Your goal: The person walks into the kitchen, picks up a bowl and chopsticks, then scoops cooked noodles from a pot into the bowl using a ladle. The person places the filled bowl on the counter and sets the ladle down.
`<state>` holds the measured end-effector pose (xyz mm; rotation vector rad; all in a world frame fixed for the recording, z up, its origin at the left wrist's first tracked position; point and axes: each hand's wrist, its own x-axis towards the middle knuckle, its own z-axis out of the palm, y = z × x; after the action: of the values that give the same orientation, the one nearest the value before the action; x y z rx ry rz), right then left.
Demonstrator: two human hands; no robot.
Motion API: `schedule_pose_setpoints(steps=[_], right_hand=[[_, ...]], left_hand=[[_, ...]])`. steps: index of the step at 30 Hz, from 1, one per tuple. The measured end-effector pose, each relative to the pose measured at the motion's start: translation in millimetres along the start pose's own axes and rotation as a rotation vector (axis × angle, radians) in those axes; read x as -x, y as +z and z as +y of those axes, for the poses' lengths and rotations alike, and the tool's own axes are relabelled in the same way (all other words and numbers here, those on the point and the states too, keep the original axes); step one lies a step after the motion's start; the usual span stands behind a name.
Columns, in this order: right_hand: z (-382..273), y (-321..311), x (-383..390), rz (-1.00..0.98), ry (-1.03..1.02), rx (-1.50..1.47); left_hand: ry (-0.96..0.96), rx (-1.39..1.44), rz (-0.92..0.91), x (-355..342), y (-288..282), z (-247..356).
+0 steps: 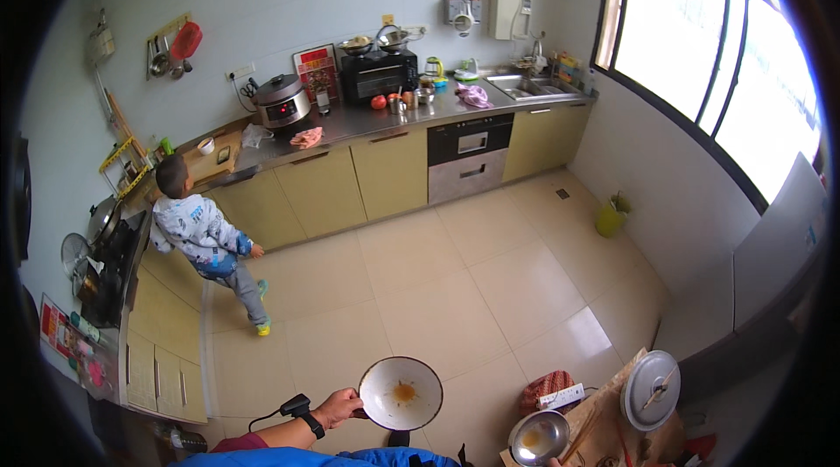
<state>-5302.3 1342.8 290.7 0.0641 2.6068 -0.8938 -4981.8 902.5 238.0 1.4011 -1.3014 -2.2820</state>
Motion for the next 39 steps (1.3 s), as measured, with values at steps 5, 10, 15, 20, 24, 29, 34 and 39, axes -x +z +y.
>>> schedule_pose_setpoints(steps=[5, 10, 15, 20, 24, 29, 34, 39], right_hand=[[-89, 56, -37, -0.244, -0.081, 0.093], [-138, 153, -137, -0.546, 0.250, -0.709], [-251, 240, -202, -0.429, -0.218, -0.340], [-409, 273, -248, -0.562, -0.208, -0.325], [-522, 312, -288, -0.621, -0.253, -0.319], [-642, 369, -320, -0.654, -0.282, -0.328], [-765, 415, -338, -0.657, -0.300, -0.289], [-879, 448, -351, -0.623, -0.333, -0.209]], left_hand=[[0.032, 0.232, 0.115, 0, -46, 40], [0.090, 0.336, 0.196, -44, -71, 77], [0.146, 0.420, 0.269, -94, -85, 145], [0.169, 0.456, 0.390, -141, -85, 229], [0.255, 0.461, 0.462, -179, -94, 286], [0.281, 0.514, 0.471, -249, -126, 356], [0.317, 0.511, 0.423, -352, -188, 439], [0.324, 0.528, 0.381, -433, -235, 530]])
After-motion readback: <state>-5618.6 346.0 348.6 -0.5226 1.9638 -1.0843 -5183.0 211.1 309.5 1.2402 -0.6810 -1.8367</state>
